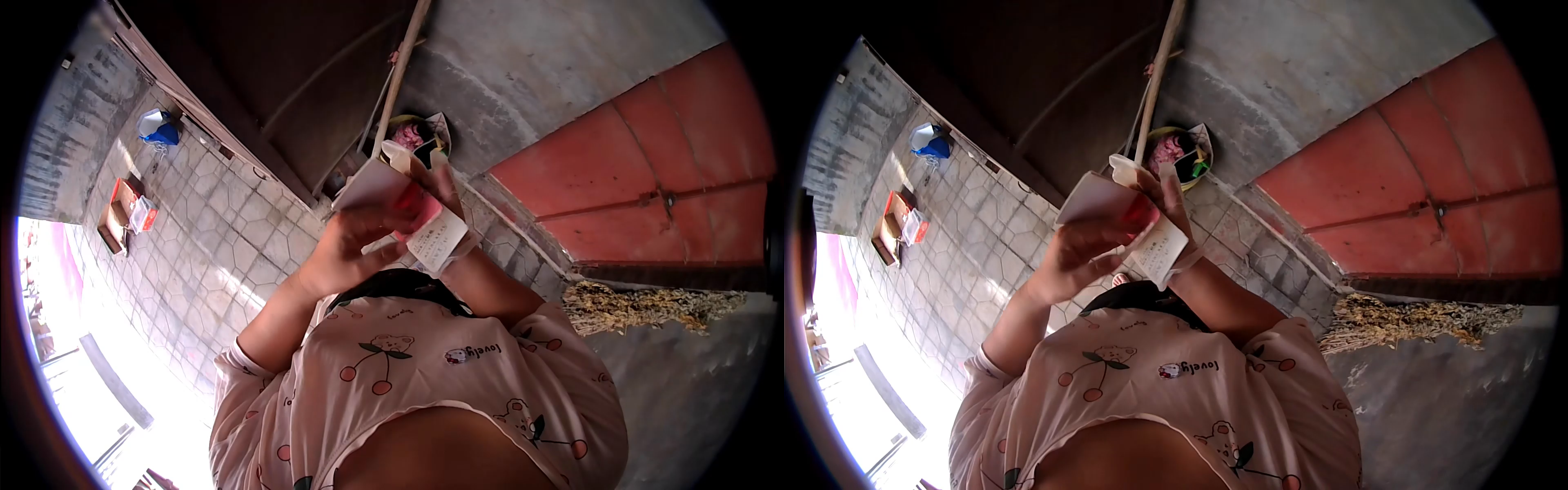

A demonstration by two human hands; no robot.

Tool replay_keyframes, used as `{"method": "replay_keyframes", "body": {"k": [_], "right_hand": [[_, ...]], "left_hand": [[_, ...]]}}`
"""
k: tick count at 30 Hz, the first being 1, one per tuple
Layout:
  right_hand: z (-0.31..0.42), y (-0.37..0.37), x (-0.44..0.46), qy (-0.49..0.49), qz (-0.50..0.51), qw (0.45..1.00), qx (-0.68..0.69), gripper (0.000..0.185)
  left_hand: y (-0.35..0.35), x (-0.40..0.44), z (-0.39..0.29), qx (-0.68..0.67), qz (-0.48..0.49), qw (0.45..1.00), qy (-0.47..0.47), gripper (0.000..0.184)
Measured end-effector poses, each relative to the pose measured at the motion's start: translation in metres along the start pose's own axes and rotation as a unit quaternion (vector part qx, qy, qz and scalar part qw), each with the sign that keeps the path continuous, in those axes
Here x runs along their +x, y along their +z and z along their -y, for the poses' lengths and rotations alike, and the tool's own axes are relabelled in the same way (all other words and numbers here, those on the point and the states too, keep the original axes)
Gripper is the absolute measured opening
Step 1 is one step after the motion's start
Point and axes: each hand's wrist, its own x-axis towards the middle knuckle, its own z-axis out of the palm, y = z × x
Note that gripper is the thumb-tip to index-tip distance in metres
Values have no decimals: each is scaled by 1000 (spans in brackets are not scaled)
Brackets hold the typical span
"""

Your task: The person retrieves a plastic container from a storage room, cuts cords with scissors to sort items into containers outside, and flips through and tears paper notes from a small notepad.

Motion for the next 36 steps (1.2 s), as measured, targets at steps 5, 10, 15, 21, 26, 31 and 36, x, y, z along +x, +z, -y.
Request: {"method": "replay_keyframes", "body": {"k": [5,10,15,21,26,31,36], "right_hand": [[1,-11,4,6,23,998,52,54],[5,-2,11,46,54,996,46,58],[2,3,9,32,41,999,-6,59],[3,5,14,23,35,999,-6,58],[3,8,18,16,18,999,26,54],[3,8,21,22,6,999,41,53],[5,8,23,20,12,998,50,54]], "left_hand": [[-22,7,-6,-41,-99,992,-71,22],[-29,15,-24,-58,-123,990,-36,21],[-27,18,-32,-26,-140,990,-21,18],[-28,20,-36,13,-151,988,-4,14],[-28,21,-39,13,-152,988,2,13],[-35,23,-35,24,-135,991,-1,17],[-36,27,-34,32,-138,990,1,15]]}}
